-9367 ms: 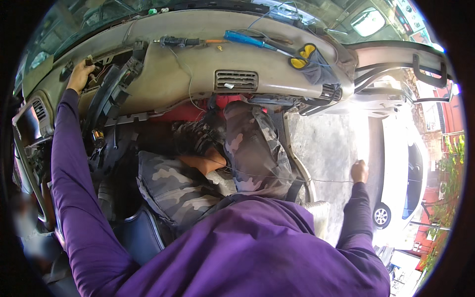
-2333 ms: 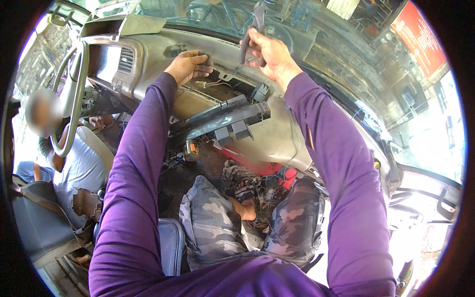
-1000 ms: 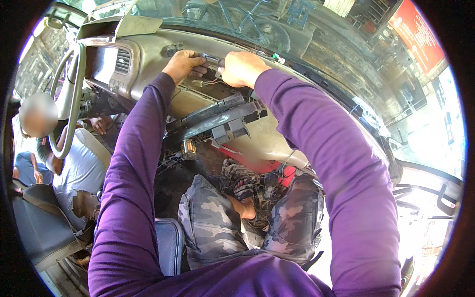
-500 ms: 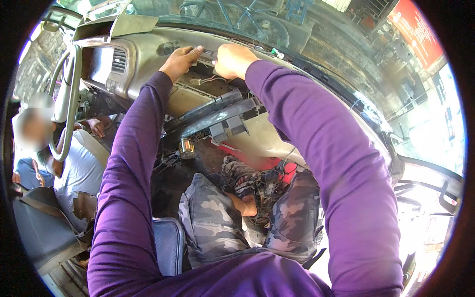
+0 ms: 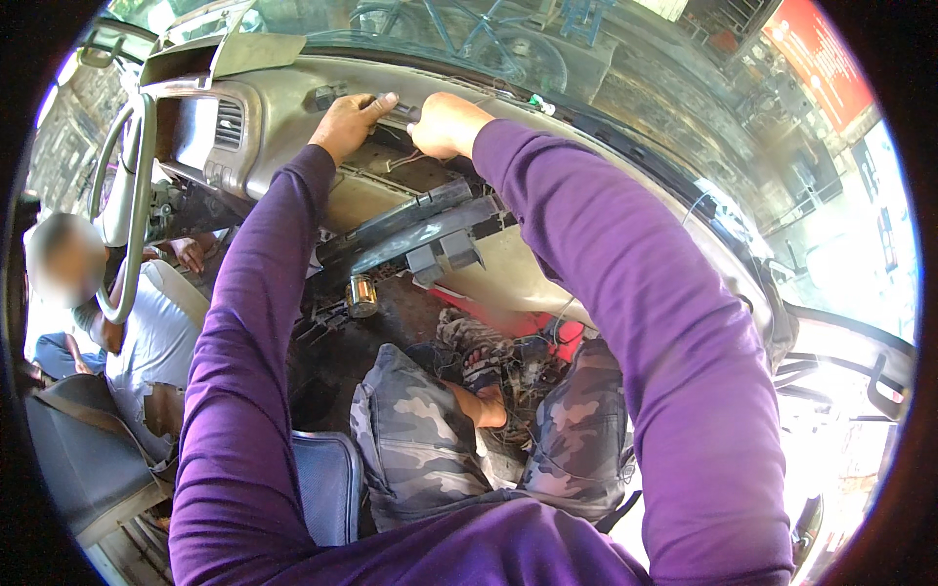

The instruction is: The person works inside a vehicle's cabin, manipulating exposed wires and connectors near the dashboard. They use a screwdriver to adjust components and connect wire ends, occasionally reaching for tools on the dashboard.

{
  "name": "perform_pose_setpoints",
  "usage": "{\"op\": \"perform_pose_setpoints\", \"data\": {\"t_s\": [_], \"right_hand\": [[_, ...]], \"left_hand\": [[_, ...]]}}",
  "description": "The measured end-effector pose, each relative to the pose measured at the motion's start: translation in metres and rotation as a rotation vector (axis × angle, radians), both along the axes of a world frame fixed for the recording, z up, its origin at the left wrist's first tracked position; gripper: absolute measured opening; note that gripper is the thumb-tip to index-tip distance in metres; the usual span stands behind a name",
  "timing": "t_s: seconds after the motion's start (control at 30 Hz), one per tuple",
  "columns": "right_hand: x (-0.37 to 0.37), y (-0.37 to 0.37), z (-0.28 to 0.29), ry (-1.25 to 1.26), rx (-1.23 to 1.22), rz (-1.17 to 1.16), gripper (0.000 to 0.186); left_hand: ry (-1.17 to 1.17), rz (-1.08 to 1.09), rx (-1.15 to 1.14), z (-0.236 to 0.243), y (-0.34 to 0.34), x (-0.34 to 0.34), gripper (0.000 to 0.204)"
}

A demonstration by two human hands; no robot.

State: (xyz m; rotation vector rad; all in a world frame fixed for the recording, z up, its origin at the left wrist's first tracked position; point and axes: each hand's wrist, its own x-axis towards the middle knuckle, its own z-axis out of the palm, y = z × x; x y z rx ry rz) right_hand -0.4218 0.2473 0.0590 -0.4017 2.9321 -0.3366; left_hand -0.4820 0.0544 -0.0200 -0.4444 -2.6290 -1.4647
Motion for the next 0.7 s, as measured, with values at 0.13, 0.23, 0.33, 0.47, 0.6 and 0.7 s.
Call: {"op": "perform_pose_setpoints", "data": {"t_s": [0.13,0.23,0.33,0.47,0.6,0.7], "right_hand": [[0.005,0.001,0.001,-0.013,-0.023,-0.022,0.049],[0.004,0.001,-0.001,0.012,-0.015,0.011,0.048],[-0.004,-0.005,-0.015,0.110,-0.077,0.014,0.053],[-0.008,-0.004,-0.009,0.077,-0.004,-0.049,0.044],[-0.004,0.022,0.016,0.130,0.009,-0.044,0.048],[0.027,0.079,0.031,0.205,0.012,-0.096,0.051]], "left_hand": [[-0.019,-0.009,0.005,0.002,0.002,0.000,0.072],[0.013,0.028,0.014,0.001,0.002,0.002,0.071],[0.003,0.068,-0.061,0.005,0.002,0.001,0.064],[0.022,0.027,-0.009,-0.001,0.004,0.000,0.054],[0.150,-0.125,0.112,-0.026,-0.019,-0.022,0.027],[-0.099,-0.122,0.304,-0.023,-0.002,-0.023,0.022]]}}
